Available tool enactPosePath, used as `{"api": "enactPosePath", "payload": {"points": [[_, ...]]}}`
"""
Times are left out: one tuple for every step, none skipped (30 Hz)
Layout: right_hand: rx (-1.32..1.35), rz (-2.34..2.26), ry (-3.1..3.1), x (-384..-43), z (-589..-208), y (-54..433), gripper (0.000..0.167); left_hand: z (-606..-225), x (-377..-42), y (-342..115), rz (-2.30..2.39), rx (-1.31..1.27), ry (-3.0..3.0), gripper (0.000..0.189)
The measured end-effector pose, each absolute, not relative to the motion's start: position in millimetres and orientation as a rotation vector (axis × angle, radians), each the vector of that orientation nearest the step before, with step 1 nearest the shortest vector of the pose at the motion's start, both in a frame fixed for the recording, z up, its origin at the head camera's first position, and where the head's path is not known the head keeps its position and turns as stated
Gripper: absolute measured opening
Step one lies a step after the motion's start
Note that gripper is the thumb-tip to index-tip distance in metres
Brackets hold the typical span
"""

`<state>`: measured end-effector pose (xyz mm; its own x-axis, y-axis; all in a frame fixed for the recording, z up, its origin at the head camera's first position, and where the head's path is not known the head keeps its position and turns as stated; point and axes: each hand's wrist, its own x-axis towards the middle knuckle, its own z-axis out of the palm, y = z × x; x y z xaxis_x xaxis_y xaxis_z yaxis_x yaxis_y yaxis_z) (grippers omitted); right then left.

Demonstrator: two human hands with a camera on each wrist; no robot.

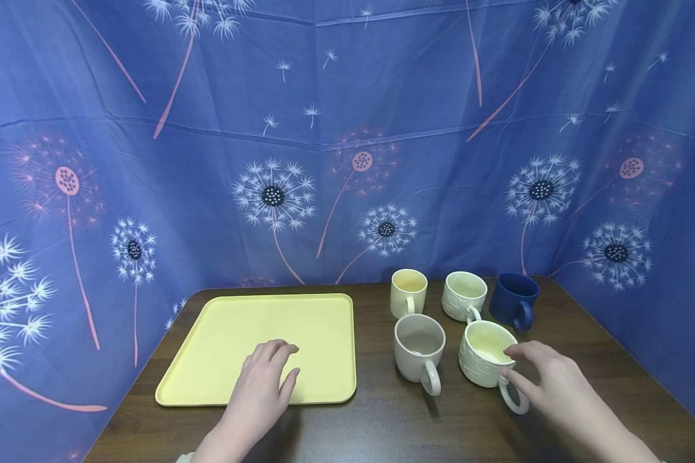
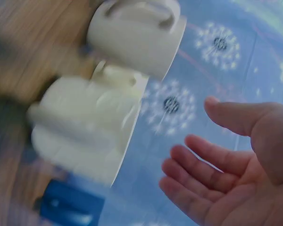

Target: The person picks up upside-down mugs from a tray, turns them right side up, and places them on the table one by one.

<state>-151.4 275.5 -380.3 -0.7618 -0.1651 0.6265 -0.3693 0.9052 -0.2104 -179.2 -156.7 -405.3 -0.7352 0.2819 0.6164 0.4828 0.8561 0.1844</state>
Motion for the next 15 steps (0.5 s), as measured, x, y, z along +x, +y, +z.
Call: {"api": "enactPosePath", "payload": {"points": [[0.383, 0.433, -2.425, -151, -379, 270, 0.033, -406, -179, -155, -0.447, -0.557, -2.424, 0.031], [0.391, 0.442, -2.405, -150, -378, 264, 0.035, -406, -178, -153, -0.444, -0.56, -2.413, 0.033], [0.393, 0.453, -2.397, -149, -378, 258, 0.037, -406, -178, -151, -0.44, -0.562, -2.403, 0.035], [0.399, 0.46, -2.386, -149, -378, 252, 0.039, -407, -178, -150, -0.431, -0.563, -2.392, 0.037], [0.407, 0.461, -2.376, -149, -378, 247, 0.042, -407, -177, -148, -0.423, -0.564, -2.383, 0.039], [0.416, 0.464, -2.37, -149, -379, 242, 0.044, -407, -177, -146, -0.416, -0.564, -2.38, 0.043], [0.431, 0.464, -2.361, -149, -380, 237, 0.048, -408, -176, -144, -0.414, -0.564, -2.378, 0.046], [0.451, 0.466, -2.354, -150, -381, 233, 0.051, -408, -176, -142, -0.41, -0.563, -2.382, 0.049], [0.461, 0.458, -2.357, -150, -383, 229, 0.053, -409, -175, -140, -0.402, -0.559, -2.389, 0.053], [0.472, 0.446, -2.357, -151, -384, 226, 0.055, -409, -175, -138, -0.401, -0.556, -2.399, 0.056], [0.483, 0.441, -2.364, -151, -386, 222, 0.057, -410, -174, -137, -0.399, -0.552, -2.413, 0.06], [0.492, 0.436, -2.371, -152, -388, 219, 0.058, -411, -174, -135, -0.397, -0.547, -2.426, 0.063], [0.499, 0.43, -2.38, -152, -390, 216, 0.06, -412, -174, -134, -0.39, -0.542, -2.44, 0.066], [0.502, 0.427, -2.394, -152, -392, 214, 0.061, -413, -173, -133, -0.383, -0.536, -2.454, 0.069], [0.501, 0.416, -2.409, -152, -394, 211, 0.062, -414, -173, -132, -0.376, -0.532, -2.467, 0.072]]}}
